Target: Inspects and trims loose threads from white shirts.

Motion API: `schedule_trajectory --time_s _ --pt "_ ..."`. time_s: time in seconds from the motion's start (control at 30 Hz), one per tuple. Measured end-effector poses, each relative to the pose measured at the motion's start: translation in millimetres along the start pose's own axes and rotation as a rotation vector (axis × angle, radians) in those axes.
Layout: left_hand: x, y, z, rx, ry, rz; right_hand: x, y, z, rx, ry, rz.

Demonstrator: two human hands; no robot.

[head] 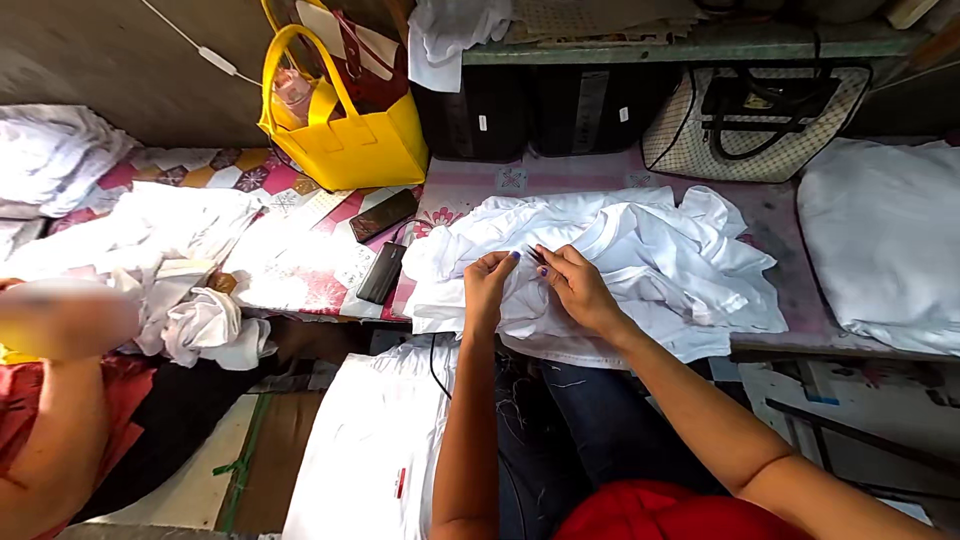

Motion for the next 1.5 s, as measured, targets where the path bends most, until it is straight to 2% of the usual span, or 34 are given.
schedule_trajectory --time_s 0.17,0.43,0.93,1.3,1.5 --pt "-1.0 0.0 -0.9 0.006 0.043 -0.01 -4.9 -2.2 -11.9 -0.133 0.051 0.075" --pt "0.4 -0.7 -2.1 0.014 0.113 -0.022 -1.7 -4.5 -16.4 -0.222 0.05 0.148" --pt "3.6 -1.6 -1.1 0.0 0.1 -0.011 -2.1 -6.0 -18.1 -0.26 0.067 0.179" --pt "-0.4 -0.1 0.4 -0.014 0.008 -0.1 7.4 -12.8 -16.5 -0.147 0.138 0.16" --pt "-1.1 1.6 -0.3 -0.012 -0.03 -0.134 13.8 -11.5 -12.1 -0.131 0.231 0.224"
Point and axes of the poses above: each hand's wrist, its own y-axis away from the middle knuckle, its own z-axis out of the back of the hand, x = y × z, the point moved 6 cm from there along -y, towards the middle knuckle, and after that the axes turned 9 degrees about -x, right-handed, at the moved point
